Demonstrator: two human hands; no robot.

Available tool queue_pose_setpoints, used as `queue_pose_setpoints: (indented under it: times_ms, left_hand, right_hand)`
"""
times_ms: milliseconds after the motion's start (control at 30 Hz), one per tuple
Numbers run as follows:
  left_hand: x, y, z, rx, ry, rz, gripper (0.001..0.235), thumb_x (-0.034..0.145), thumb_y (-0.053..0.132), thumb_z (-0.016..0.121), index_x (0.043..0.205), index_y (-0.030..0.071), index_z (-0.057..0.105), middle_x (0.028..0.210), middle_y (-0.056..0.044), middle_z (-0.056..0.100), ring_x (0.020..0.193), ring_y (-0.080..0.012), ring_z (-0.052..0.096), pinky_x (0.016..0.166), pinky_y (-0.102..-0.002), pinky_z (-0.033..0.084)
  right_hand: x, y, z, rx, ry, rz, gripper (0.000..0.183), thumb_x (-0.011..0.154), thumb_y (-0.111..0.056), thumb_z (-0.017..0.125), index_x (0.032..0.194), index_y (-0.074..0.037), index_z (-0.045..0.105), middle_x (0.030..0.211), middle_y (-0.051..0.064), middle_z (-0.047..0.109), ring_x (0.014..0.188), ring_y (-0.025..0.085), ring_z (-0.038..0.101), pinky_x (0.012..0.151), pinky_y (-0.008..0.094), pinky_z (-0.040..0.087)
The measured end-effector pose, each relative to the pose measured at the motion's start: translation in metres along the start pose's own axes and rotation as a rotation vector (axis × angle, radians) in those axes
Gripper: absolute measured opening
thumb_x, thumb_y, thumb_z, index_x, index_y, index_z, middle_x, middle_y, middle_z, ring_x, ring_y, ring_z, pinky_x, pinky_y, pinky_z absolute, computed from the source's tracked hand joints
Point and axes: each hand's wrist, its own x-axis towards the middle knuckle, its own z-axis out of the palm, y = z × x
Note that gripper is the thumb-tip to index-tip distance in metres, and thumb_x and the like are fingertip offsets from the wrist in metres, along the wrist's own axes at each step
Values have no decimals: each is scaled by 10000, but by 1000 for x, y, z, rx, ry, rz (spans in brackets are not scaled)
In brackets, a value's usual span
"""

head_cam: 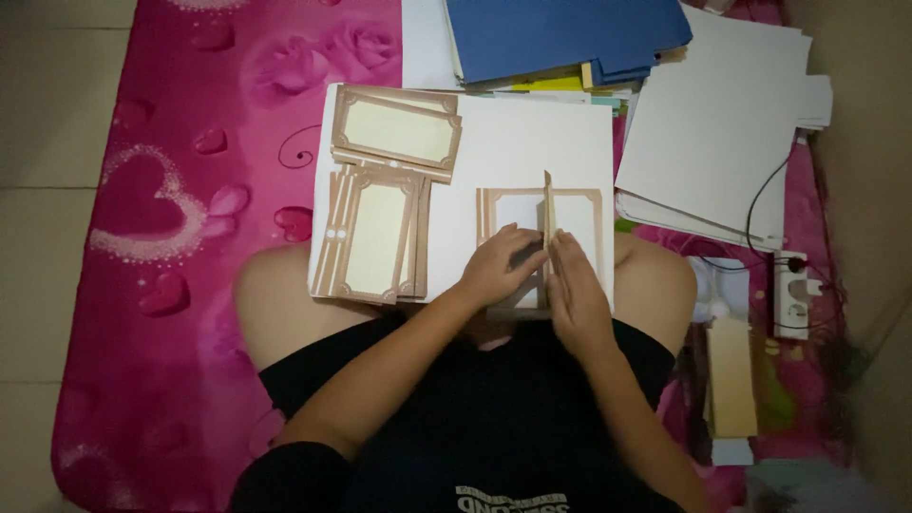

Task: Manually sorting and stacking small printed cards on a board while sitting on the floor.

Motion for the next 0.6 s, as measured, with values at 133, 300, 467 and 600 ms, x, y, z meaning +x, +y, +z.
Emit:
queue_pose_setpoints:
  times_ms: [133,300,467,600]
  left_hand:
    - [-3,-22,10,-24,2,3,485,1052,452,522,1189,10,669,1173,-207,703,1187,-368,655,1209,-518,324]
    - [0,-29,13,-30,13,64,353,1021,362,606,1149,46,699,1144,-175,727,1163,-346,675,1208,-525,316]
    - [-5,-22,11,-136,62,-22,576,1044,480,489,1403,30,484,1374,-242,561,1312,-408,539,1218,-543,321]
    - [-4,-10,4,-153,198,44,671,1112,292,338,1630,6,23,1693,-260,86,1554,-426,102,1287,-559,88]
  right_hand:
    - [-6,29,15,108,-123,156,539,1111,-181,354,1585,56,258,1625,311,260,1495,468,245,1234,592,196]
    - [-5,26,12,227,-188,382,655,1092,-289,347,1620,26,119,1645,319,192,1522,449,202,1242,593,154]
    - [-12,46,24,67,-236,289,599,1109,-275,333,1625,-14,178,1676,244,180,1545,409,152,1257,545,94]
    - [-22,55,45,-482,-339,168,591,1099,-210,356,1623,11,193,1667,262,214,1546,384,180,1246,518,79]
